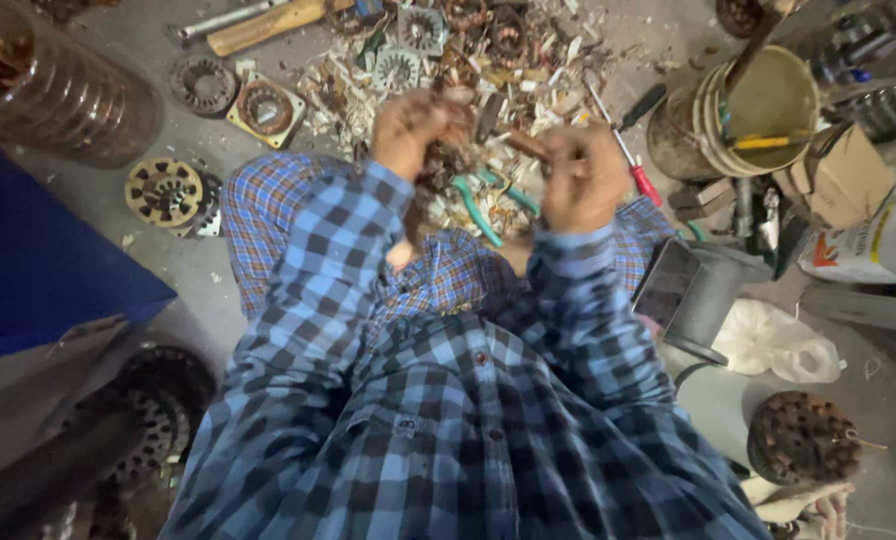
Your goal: The person extracts copper wiring from motor stator cores using pliers, a hammer, and a screwdriver. They pull on the copper coils, strike the metal housings to loosen components, and use pliers to remove the wire from the metal slots.
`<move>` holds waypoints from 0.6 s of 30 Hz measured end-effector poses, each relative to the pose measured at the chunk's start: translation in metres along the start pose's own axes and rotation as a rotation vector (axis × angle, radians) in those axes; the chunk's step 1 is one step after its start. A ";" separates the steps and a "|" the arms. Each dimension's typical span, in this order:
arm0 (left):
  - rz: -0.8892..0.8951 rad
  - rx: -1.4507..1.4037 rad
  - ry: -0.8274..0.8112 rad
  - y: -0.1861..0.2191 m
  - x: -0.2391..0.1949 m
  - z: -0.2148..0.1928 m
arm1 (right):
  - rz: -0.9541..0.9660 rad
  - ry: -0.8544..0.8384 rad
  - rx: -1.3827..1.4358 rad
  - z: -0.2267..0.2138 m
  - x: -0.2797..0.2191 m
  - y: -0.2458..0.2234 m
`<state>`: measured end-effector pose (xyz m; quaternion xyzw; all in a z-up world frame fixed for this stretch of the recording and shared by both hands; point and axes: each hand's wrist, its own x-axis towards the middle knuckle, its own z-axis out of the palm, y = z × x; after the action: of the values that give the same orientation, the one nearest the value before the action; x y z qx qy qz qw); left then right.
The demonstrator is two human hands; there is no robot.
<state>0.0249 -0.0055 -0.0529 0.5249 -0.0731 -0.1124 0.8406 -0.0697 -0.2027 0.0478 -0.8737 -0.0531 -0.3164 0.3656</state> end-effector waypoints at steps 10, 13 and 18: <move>0.037 -0.110 -0.157 -0.035 0.011 -0.014 | 0.082 -0.498 0.269 0.001 0.002 0.024; 0.057 -0.089 -0.090 -0.031 0.010 -0.011 | 0.276 -0.549 0.354 0.029 -0.005 0.030; 0.068 -0.116 0.360 -0.020 -0.005 -0.043 | 0.419 -0.516 0.490 0.040 -0.013 0.047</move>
<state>0.0284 0.0245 -0.0900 0.4845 0.0675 0.0079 0.8722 -0.0446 -0.2087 -0.0100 -0.8032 -0.0378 0.0164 0.5942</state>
